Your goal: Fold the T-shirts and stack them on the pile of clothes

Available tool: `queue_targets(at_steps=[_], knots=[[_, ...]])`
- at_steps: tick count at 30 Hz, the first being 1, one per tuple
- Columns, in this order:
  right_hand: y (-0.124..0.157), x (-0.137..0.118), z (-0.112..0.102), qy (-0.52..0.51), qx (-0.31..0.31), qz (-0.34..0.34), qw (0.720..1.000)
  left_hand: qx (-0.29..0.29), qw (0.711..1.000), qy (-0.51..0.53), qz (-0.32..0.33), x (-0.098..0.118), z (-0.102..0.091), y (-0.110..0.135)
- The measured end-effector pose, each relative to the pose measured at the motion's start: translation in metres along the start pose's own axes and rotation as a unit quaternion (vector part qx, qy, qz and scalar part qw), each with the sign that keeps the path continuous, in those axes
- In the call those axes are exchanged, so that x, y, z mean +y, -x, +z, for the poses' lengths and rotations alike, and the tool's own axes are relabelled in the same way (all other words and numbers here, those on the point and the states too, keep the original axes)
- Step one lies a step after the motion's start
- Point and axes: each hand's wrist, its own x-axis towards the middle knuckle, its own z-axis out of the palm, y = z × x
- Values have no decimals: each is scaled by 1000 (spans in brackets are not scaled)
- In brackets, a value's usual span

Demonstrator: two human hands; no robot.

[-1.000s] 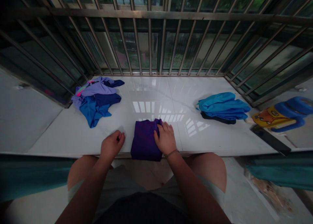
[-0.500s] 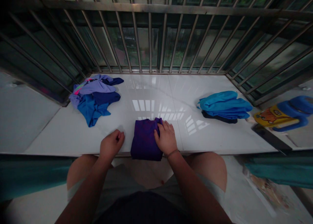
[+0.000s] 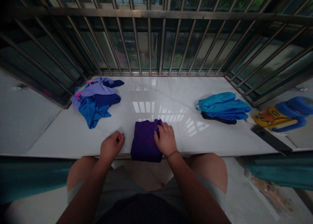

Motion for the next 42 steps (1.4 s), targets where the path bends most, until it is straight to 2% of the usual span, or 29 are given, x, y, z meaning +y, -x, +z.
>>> queue_targets(at_steps=[21, 36, 39, 42], knots=[[0, -1, -1, 1, -3, 1, 1000, 3, 1000, 1, -1, -1, 1, 0], [1, 2, 2, -8, 5, -4, 1000, -20, 1000, -9, -5, 1, -3, -1], [0, 2, 1, -13, 5, -4, 1000, -28, 998, 43, 47, -3, -7, 0], [-1, 1, 0, -5, 4, -2, 1000, 4, 983, 90, 157, -8, -8, 14]])
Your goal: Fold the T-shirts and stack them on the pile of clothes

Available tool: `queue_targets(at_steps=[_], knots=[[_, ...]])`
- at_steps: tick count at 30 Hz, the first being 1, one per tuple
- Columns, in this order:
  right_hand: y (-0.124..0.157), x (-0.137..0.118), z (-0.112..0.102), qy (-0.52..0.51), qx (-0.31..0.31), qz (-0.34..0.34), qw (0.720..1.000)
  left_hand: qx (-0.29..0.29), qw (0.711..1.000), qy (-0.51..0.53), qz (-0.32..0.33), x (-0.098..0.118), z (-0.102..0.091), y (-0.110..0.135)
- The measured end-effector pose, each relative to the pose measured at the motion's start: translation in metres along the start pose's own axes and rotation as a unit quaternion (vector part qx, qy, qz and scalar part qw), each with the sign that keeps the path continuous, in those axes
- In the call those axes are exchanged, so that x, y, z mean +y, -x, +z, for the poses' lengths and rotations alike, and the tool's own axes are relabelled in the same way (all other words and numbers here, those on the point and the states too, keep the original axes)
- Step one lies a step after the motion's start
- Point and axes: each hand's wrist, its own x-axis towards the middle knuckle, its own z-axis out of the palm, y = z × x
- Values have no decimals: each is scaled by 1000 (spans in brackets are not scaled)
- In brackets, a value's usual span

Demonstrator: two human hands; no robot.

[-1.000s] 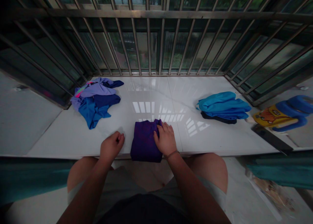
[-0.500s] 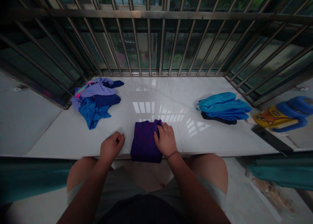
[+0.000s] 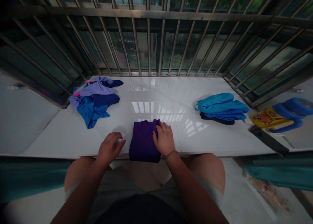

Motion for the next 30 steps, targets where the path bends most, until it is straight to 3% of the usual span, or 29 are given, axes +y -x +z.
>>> queue_targets(at_steps=[4, 8, 15, 20, 25, 30], knots=[[0, -1, -1, 8, -7, -2, 1000, -68, 989, -28, 127, 11, 7, 34], [0, -1, 0, 9, -4, -1, 1000, -112, 977, -98, 155, 22, 17, 58], [0, -2, 0, 11, 1, -2, 1000, -95, 976, -150, 126, 26, 33, 47], [0, 0, 0, 11, 7, -7, 1000, -83, 959, -167, 211, 22, 47, 38], [0, 0, -1, 5, 7, -5, 1000, -72, 939, -183, 282, 13, 43, 45], [-1, -1, -1, 4, 3, 0, 1000, -34, 949, -134, 285, 10, 37, 54]])
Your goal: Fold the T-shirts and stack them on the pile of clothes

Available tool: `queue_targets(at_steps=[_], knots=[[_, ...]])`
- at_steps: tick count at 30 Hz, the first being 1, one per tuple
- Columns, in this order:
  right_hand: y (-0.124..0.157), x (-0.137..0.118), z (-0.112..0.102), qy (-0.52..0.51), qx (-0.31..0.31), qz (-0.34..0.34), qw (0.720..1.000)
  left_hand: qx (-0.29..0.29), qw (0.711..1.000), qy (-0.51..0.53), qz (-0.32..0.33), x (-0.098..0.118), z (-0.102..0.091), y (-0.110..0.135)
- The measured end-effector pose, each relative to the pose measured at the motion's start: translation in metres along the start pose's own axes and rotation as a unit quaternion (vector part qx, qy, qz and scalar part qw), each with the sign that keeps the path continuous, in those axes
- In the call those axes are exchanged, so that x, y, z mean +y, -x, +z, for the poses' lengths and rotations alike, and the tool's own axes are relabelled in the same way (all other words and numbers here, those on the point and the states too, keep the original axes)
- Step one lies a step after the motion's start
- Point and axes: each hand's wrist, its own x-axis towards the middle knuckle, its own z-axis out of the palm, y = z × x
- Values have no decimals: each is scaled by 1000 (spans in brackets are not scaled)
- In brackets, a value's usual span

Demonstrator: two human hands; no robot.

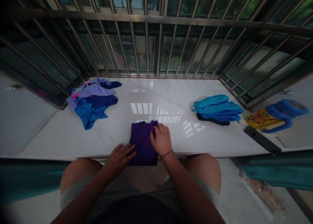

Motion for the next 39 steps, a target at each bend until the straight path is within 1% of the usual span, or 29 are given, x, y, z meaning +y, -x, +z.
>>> queue_targets(at_steps=[3, 5, 7, 10, 12, 13, 14, 16, 18, 21, 23, 24, 25, 28, 30, 32, 35, 37, 39], knots=[[0, 2, 1, -9, 4, -4, 1000, 14, 997, 75, -13, 6, -1, -5], [-1, 6, 2, -28, 11, -3, 1000, 7, 988, 152, -41, 8, -3, -15], [-2, 11, 2, -59, 23, 2, 998, -3, 968, 227, -109, 7, -7, -34], [-6, 20, -1, -132, 33, 12, 991, -16, 916, 296, -270, -7, -11, -71], [-7, 24, -4, -185, 37, 16, 982, -14, 879, 306, -364, -22, -12, -99], [-7, 26, -6, -208, 42, 17, 977, -18, 867, 301, -395, -29, -12, -111], [-7, 28, -8, -225, 48, 17, 973, -29, 862, 288, -417, -37, -12, -123], [-6, 28, -10, -245, 56, 14, 968, -63, 866, 241, -434, -49, -10, -141], [-5, 27, -9, -239, 53, 15, 969, -92, 877, 187, -434, -54, -8, -151], [-6, 22, -6, -195, 45, 24, 980, -108, 886, 134, -430, -52, -4, -153], [-6, 18, -3, -164, 48, 25, 985, -107, 892, 120, -424, -48, -2, -146], [-6, 17, -2, -152, 50, 26, 987, -96, 897, 118, -414, -46, 0, -140], [-6, 16, -1, -141, 53, 27, 988, -78, 904, 120, -402, -45, 1, -134], [-5, 15, 1, -109, 53, 17, 993, 1, 925, 136, -356, -45, 4, -112], [-5, 13, 0, -86, 41, 1, 995, 45, 928, 150, -339, -47, 5, -101], [-5, 10, -2, -60, 24, -8, 998, 77, 921, 171, -343, -50, 4, -95], [-4, 3, -6, -10, -14, -2, 1000, 110, 888, 204, -398, -55, 3, -96], [-3, -2, -10, 18, -45, 7, 999, 119, 861, 221, -442, -58, 3, -100], [0, -6, -13, 32, -69, 19, 997, 116, 846, 233, -465, -59, 1, -102]])
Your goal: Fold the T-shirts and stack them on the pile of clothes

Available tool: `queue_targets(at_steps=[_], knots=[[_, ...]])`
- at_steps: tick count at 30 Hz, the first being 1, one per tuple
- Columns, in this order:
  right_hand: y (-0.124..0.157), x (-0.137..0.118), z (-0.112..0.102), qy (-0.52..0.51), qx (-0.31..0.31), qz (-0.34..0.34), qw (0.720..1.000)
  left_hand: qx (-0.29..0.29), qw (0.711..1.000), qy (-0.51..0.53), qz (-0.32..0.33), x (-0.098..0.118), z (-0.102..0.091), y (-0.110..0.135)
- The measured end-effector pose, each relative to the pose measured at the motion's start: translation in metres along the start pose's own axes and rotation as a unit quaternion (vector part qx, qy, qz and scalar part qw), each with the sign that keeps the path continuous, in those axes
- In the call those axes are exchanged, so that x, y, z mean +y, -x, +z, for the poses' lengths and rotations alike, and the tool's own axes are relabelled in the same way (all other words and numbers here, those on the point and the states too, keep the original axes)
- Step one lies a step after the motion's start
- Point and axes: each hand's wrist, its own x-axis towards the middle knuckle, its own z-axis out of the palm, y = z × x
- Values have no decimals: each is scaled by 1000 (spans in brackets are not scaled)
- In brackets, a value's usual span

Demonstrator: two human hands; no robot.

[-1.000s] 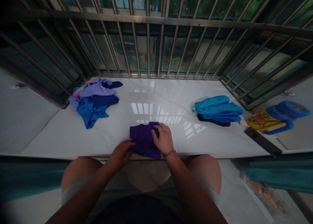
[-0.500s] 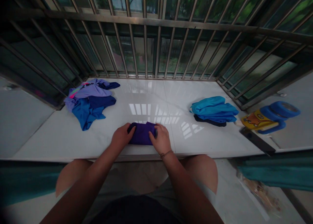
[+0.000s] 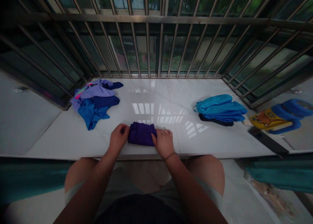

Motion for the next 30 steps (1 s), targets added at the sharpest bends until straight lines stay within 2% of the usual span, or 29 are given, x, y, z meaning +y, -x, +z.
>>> queue_targets(at_steps=[4, 9, 12, 14, 17, 25, 28, 30], knots=[[12, 0, -1, 2, -11, 4, 1000, -33, 999, 2, -2, 3, -2, 0], [25, 8, -3, -65, 33, -10, 997, -56, 998, -26, -15, 7, -1, 1], [24, 21, -10, -136, 26, 40, 990, -68, 997, -33, -24, 8, 0, 1], [19, 32, -16, -171, 21, 114, 978, -77, 996, -35, -27, 7, 0, 1], [10, 51, -26, -226, 53, 195, 953, -90, 995, -44, -29, 7, 0, 1], [-7, 87, -47, -297, 116, 246, 915, -108, 991, -79, -27, 10, 1, 0], [-21, 107, -61, -328, 162, 258, 894, -110, 990, -87, -28, 9, 1, 0], [-34, 130, -75, -335, 216, 262, 879, -110, 989, -92, -30, 10, 1, 0]])
